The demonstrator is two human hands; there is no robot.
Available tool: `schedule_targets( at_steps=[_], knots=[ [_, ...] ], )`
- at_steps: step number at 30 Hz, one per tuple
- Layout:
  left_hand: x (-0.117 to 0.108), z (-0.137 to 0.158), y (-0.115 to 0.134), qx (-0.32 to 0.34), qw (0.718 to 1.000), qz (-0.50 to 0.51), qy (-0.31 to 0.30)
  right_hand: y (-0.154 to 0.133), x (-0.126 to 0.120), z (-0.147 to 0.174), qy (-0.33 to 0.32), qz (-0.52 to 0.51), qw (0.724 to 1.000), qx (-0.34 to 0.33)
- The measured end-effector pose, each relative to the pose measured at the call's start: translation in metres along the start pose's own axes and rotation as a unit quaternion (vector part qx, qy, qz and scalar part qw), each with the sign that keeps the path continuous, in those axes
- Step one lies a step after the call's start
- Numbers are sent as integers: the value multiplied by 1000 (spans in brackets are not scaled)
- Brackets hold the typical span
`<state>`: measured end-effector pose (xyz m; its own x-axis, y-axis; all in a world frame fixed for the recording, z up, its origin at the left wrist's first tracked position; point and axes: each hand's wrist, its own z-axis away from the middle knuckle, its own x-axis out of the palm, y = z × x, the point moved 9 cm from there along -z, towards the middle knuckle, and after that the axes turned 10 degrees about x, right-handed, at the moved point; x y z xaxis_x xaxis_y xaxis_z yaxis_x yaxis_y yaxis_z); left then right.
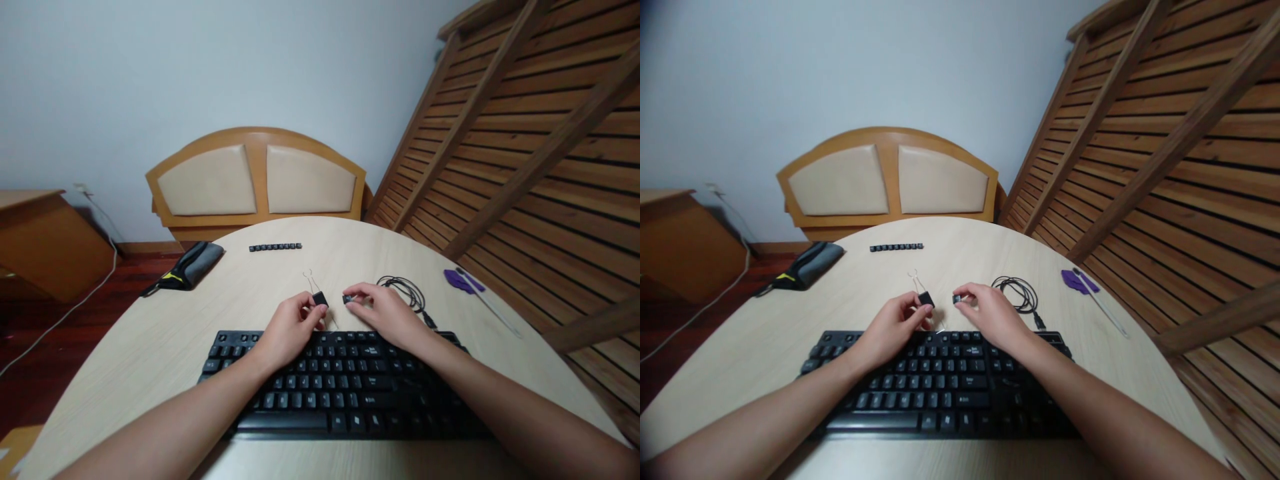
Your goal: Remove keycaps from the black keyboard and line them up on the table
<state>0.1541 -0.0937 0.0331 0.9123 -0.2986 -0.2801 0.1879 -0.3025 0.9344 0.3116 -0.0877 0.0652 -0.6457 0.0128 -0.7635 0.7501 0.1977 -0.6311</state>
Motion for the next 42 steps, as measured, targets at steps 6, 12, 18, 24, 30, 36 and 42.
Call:
schedule_targets(
  at_steps=[6, 12, 18, 24, 30, 36, 42],
  knots=[
    [0, -1, 1, 6, 1000, -10, 0, 12, -1, -60, 12, 107, 994, 17],
    [1, 0, 0, 2, 1000, -1, 1, 16, 16, -124, 25, 181, 982, 47],
    [0, -1, -1, -2, 1000, -6, 3, 2, 44, -167, 8, 220, 974, 51],
    [0, -1, -6, -8, 1000, -10, 6, -3, 62, -191, 17, 227, 971, 73],
    [0, 0, -6, -7, 1000, -7, 8, 2, 70, -190, 43, 208, 974, 80],
    [0, 0, -5, -12, 1000, -8, 12, 2, 75, -188, 55, 181, 979, 78],
    [0, 0, -5, -13, 1000, -10, 12, 1, 77, -189, 56, 154, 984, 74]
  ],
)
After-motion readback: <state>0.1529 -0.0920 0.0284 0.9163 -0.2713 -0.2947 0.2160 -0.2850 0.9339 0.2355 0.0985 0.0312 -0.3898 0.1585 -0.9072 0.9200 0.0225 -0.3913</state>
